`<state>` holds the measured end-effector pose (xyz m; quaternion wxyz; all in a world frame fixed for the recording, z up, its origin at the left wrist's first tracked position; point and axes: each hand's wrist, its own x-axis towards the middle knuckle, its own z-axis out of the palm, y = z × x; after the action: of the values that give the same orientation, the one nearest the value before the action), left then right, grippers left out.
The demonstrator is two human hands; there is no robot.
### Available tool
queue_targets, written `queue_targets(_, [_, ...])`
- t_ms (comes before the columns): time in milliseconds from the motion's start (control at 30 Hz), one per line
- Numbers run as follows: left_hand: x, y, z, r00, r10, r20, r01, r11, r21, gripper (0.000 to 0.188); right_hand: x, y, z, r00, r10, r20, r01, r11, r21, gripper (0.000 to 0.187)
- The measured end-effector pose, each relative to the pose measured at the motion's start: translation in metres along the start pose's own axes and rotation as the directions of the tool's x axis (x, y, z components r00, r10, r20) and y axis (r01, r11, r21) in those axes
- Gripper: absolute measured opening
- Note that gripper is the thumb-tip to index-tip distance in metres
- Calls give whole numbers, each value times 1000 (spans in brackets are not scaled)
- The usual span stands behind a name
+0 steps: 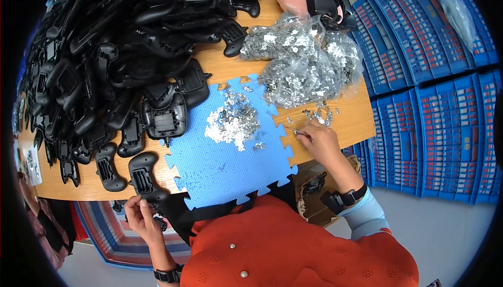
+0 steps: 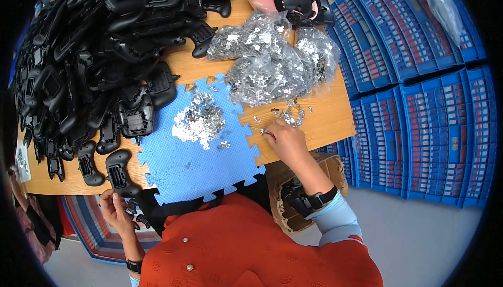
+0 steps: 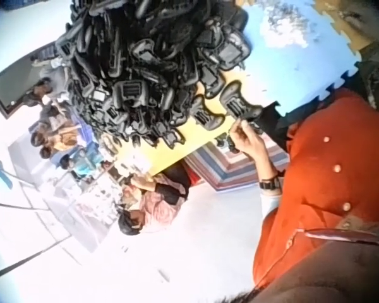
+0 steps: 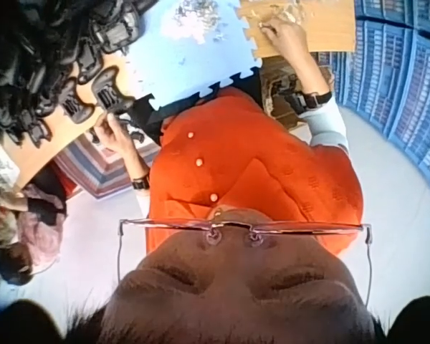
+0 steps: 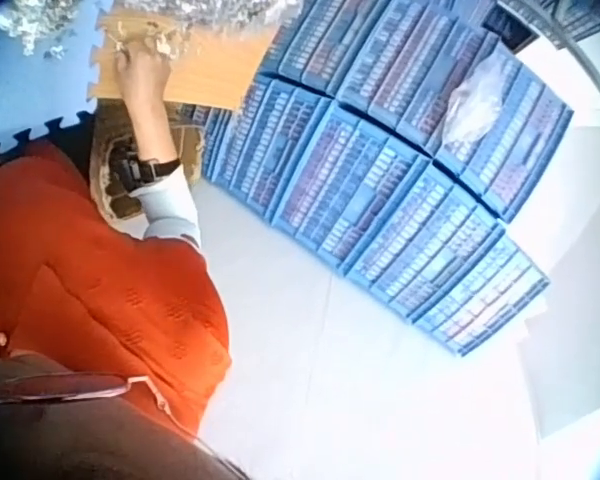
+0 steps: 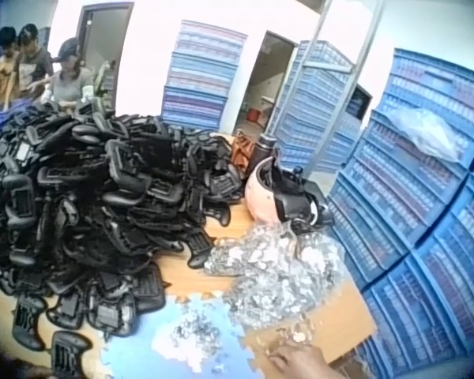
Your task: Assembling components into game controller housings at a factory workstation.
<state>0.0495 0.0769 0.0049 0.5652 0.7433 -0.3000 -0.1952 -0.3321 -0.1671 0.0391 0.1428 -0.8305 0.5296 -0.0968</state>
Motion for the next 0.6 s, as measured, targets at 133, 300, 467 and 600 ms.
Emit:
queue_targets(133, [-3,0,-2,1000,18,23,-18,1000,14,15,-3,1,3,1000,-16,16,16,1000,-7,9])
queue_targets(300, [-6,2,-3,1000,11,20,-11,1000,6,15,-6,2,6,999,-37,12,37,999,2,8])
queue_targets(467, [-4,2,-2,999,27,19,-27,1000,3,15,-6,1,5,997,-72,29,72,997,-13,8])
queue_targets(600, [-4,3,-2,999,42,16,-42,999,8,14,-3,-1,-1,999,-52,-1,52,997,64,8])
